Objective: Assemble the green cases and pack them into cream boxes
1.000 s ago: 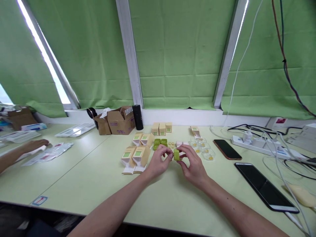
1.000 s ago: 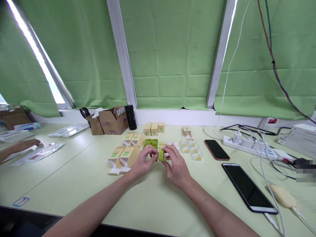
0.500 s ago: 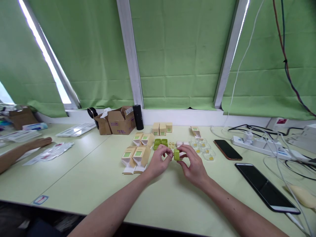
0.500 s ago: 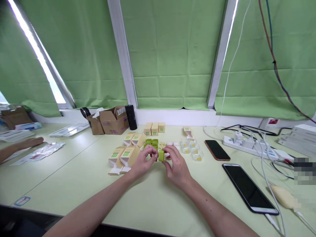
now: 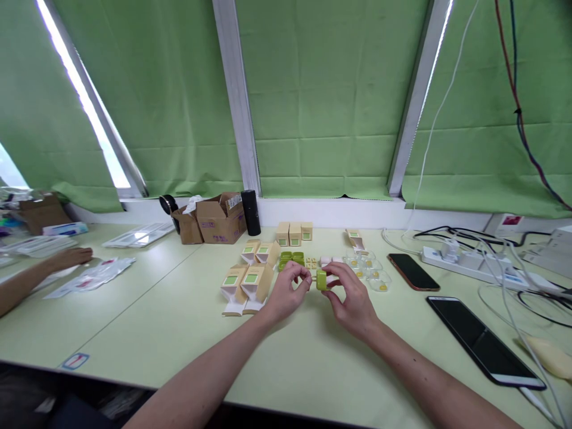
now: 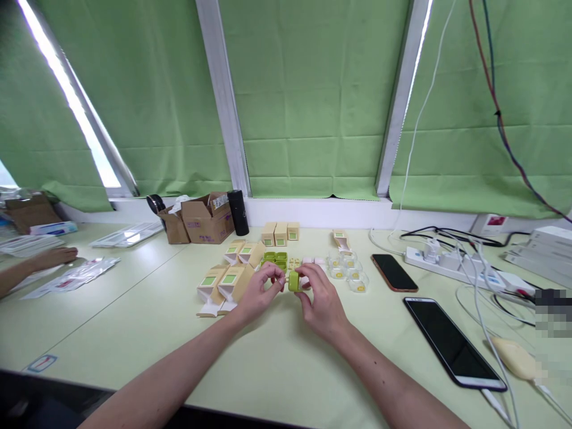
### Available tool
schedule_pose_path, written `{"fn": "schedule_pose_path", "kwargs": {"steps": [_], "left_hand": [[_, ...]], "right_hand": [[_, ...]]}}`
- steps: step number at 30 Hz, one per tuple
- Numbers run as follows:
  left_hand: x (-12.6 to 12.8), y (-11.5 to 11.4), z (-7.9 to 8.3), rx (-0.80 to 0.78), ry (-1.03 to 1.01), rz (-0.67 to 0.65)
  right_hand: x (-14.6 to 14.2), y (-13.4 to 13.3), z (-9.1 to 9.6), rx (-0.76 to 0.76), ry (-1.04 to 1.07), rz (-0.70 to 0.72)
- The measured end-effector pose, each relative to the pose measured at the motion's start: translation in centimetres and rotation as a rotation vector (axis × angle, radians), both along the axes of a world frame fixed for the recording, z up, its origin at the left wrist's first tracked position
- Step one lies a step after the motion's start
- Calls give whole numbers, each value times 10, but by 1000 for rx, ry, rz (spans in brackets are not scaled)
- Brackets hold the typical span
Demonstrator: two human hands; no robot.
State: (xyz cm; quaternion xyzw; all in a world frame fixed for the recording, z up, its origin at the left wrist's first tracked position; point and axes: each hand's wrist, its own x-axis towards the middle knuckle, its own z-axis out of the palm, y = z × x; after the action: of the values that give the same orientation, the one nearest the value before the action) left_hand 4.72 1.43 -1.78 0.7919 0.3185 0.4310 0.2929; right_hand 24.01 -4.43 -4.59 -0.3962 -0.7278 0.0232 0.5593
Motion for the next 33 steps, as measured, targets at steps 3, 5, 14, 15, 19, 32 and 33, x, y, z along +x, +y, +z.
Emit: {"fn": "schedule_pose_path", "kwargs": {"steps": [3, 5, 14, 15, 19, 32, 33], "left_hand": [[-1, 0, 2, 8, 0, -1], [-1, 0, 3, 17, -2, 1], [-4, 5, 1, 46, -36, 97], [-4, 5, 1, 52, -44, 113], [-6, 4, 3, 115, -65, 109], [-1, -1, -4, 383, 32, -90], [-1, 0, -4, 395, 27, -91]], "right_hand": [[1, 1, -1, -3, 4, 0], [1, 1, -1, -4, 5, -4], [3, 2, -2, 0, -1, -37], [3, 2, -1, -3, 1, -36], [4, 1, 0, 26, -53, -65], [8, 2, 2, 187, -288, -115], [8, 1, 2, 204, -307, -125]]}}
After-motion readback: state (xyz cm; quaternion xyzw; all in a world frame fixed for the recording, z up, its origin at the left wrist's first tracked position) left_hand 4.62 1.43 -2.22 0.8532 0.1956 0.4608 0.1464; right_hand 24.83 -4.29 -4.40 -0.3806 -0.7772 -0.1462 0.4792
